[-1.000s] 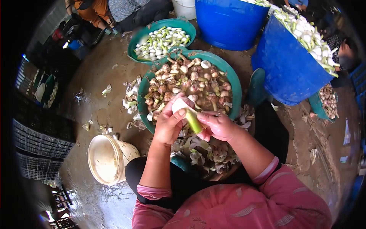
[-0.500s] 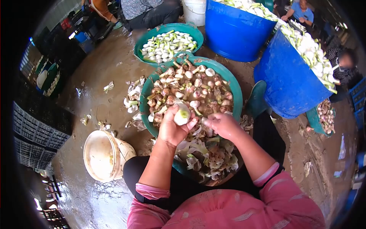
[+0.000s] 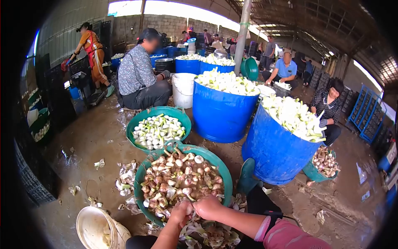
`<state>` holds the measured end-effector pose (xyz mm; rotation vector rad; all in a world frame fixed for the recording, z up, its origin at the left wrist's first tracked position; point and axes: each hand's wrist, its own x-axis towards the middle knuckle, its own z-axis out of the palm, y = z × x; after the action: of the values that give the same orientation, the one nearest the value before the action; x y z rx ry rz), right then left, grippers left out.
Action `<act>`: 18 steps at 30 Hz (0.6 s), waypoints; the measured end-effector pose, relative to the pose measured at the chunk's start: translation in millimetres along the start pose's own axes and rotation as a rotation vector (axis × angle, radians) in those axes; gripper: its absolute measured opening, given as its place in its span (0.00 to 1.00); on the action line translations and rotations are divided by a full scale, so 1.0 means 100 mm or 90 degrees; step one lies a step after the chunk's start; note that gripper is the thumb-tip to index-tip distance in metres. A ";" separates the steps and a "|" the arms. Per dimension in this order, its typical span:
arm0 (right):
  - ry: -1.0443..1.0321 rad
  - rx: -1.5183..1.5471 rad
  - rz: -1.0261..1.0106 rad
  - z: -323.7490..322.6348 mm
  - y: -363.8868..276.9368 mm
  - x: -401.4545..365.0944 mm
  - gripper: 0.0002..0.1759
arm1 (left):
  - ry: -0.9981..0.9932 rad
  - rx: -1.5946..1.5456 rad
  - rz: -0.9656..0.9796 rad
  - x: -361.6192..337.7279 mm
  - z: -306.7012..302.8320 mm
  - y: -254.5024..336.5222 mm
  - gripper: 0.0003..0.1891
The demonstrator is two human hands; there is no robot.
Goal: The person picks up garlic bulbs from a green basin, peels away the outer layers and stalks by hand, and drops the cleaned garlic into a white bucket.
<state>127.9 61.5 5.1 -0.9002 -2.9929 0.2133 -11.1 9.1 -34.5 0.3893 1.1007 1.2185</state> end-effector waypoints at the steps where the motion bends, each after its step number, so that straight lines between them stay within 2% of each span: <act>1: 0.053 0.024 0.013 0.01 -0.02 -0.01 0.07 | -0.034 -0.029 -0.009 0.06 -0.07 -0.04 0.13; 3: 0.146 0.078 0.033 -0.02 -0.07 -0.02 0.07 | -0.057 -0.047 -0.024 0.02 -0.11 0.03 0.14; 4: 0.151 0.077 0.027 0.03 -0.05 0.00 0.07 | -0.055 -0.046 -0.017 -0.01 -0.12 0.08 0.14; 6: 0.132 0.423 0.248 0.06 0.02 0.00 0.08 | -0.161 0.110 0.072 -0.17 -0.03 0.21 0.18; 7: -0.038 0.778 0.395 -0.03 0.04 -0.03 0.09 | -0.254 0.223 0.143 -0.22 -0.03 0.25 0.26; 8: -0.031 0.781 0.398 0.06 0.07 -0.03 0.09 | -0.259 0.229 0.141 -0.28 0.01 0.26 0.26; 10: 0.197 0.968 0.400 0.39 0.12 -0.02 0.10 | -0.198 0.215 0.208 -0.35 0.11 0.23 0.32; 11: 0.322 0.882 0.289 0.47 0.06 -0.04 0.09 | -0.120 0.244 0.138 -0.18 0.00 0.12 0.37; 12: 0.301 0.842 0.242 0.38 -0.02 -0.13 0.09 | -0.059 0.261 0.169 -0.16 0.06 0.10 0.36; 14: 0.337 1.149 0.267 0.28 -0.12 -0.11 0.10 | -0.052 0.318 0.243 -0.21 0.10 0.17 0.32; 15: 0.335 1.272 0.326 0.22 -0.08 -0.10 0.09 | -0.029 0.405 0.386 -0.15 0.08 0.15 0.26; 16: 0.329 1.394 0.387 0.15 -0.02 -0.08 0.09 | -0.033 0.410 0.382 -0.13 0.06 0.13 0.26; 17: 0.301 1.443 0.336 0.10 0.08 -0.11 0.10 | -0.100 0.232 0.296 -0.16 0.10 0.14 0.24; 18: 0.348 1.488 0.356 0.14 0.14 -0.06 0.10 | -0.165 0.052 0.206 -0.18 0.15 0.15 0.21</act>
<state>140.5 68.3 -10.1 -0.7691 -0.4812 2.0286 -5.9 3.0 -8.0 0.7897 0.8854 1.3630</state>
